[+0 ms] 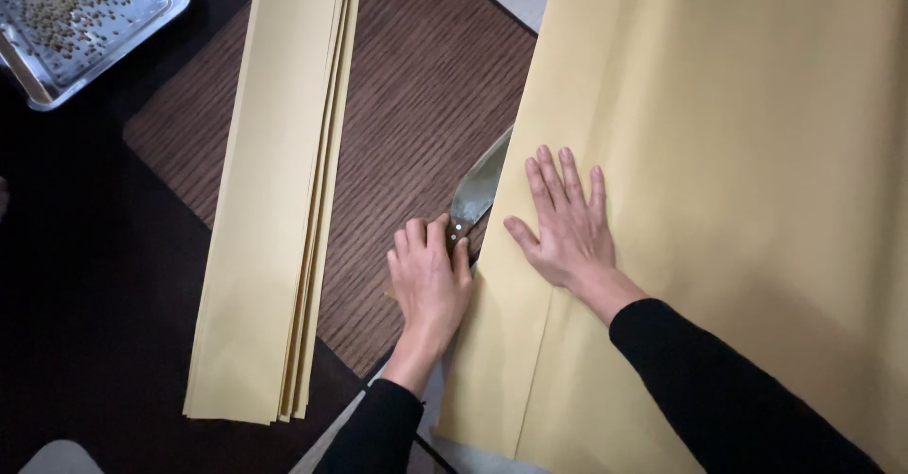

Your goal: Cutting strips of yellow paper from a large sheet using a knife and folding them.

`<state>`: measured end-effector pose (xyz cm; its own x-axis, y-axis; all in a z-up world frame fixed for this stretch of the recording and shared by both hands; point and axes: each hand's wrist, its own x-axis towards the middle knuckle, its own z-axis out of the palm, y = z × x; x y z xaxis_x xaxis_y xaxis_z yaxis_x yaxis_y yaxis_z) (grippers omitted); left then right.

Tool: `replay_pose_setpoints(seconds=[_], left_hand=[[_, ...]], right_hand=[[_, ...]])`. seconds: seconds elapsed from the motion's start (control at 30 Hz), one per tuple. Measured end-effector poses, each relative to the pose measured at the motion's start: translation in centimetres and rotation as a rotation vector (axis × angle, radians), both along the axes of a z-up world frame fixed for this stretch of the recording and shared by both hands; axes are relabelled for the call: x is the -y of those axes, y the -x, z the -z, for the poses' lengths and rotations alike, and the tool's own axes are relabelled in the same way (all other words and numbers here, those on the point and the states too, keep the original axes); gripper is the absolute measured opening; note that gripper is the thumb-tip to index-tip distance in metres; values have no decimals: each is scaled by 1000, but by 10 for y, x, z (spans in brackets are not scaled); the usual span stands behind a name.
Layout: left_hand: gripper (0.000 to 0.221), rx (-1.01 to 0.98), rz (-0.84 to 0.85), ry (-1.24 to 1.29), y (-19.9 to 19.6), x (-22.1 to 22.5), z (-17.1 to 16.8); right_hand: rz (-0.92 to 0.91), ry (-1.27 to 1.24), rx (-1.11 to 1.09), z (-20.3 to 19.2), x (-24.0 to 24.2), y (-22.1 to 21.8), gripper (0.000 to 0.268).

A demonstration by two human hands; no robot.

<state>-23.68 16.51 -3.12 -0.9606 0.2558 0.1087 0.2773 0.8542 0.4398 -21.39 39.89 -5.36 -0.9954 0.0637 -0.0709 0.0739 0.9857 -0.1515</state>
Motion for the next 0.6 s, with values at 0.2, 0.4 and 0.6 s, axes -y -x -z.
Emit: replay_pose_setpoints(seconds=[0.2,0.4,0.6], left_hand=[[45,-3,4,-7,10,-7,-1],[46,-27,2,14,20,-12,10],[45,-28,0,12,32,-20,5]], right_hand=[[2,-5,3,-3,1,0,95],[-1,-3,-1,0,0,0,95],[8,-20,29,-3,1,0,95]])
